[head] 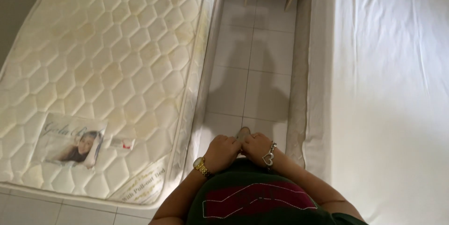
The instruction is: The person picks up a blue pillow from a mattress and retrieves a white pillowcase from a pile of linens on a chair. They then proceed to insert the pillow into the pillowcase by hand, adjusting the fabric to fit the pillow completely.
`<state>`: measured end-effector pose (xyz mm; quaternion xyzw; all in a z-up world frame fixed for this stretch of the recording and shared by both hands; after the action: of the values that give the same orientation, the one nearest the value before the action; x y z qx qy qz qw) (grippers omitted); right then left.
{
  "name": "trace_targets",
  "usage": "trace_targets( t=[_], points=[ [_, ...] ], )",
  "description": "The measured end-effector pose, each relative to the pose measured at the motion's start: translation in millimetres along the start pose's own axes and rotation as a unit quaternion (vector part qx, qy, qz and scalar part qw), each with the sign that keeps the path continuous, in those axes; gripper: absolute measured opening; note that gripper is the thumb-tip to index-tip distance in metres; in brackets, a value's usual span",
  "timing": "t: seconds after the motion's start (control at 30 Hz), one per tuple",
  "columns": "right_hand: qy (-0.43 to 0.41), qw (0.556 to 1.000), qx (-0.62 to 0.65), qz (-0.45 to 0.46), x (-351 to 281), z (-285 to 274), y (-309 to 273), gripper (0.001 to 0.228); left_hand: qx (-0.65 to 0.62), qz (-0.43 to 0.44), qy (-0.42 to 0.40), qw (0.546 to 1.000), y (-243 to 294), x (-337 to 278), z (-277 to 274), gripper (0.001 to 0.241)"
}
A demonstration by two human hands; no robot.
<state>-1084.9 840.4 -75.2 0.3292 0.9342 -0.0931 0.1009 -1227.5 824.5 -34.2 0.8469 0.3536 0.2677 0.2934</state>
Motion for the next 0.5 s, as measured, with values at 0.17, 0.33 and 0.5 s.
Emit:
trace_targets(
  t=[0.17, 0.33, 0.5],
  points=[
    [0.118, 0.992, -0.031, -0.013, 25, -45, 77, 0.03, 0.032, 0.002, 0.009, 0.999, -20, 93, -35, 0.008],
    [0.048, 0.998, -0.027, 0.025, 26, -31, 128, 0.027, 0.021, 0.028, 0.004, 0.999, -38, 142, -27, 0.006],
    [0.08, 0.987, 0.09, 0.11, 24, -60, 168, 0.023, -0.022, 0.095, -0.052, 0.994, -58, 194, -23, 0.017]
  ],
)
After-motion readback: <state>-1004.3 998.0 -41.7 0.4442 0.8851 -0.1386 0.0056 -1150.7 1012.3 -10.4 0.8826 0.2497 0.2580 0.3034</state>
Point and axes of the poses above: each hand's wrist, its own x-axis towards the middle knuckle, its own z-axis out of the palm, y = z × x, the point moved 5 cm from there along x, towards the middle knuckle, and after that the axes turned 14 degrees about -x, right-handed, at the moved point
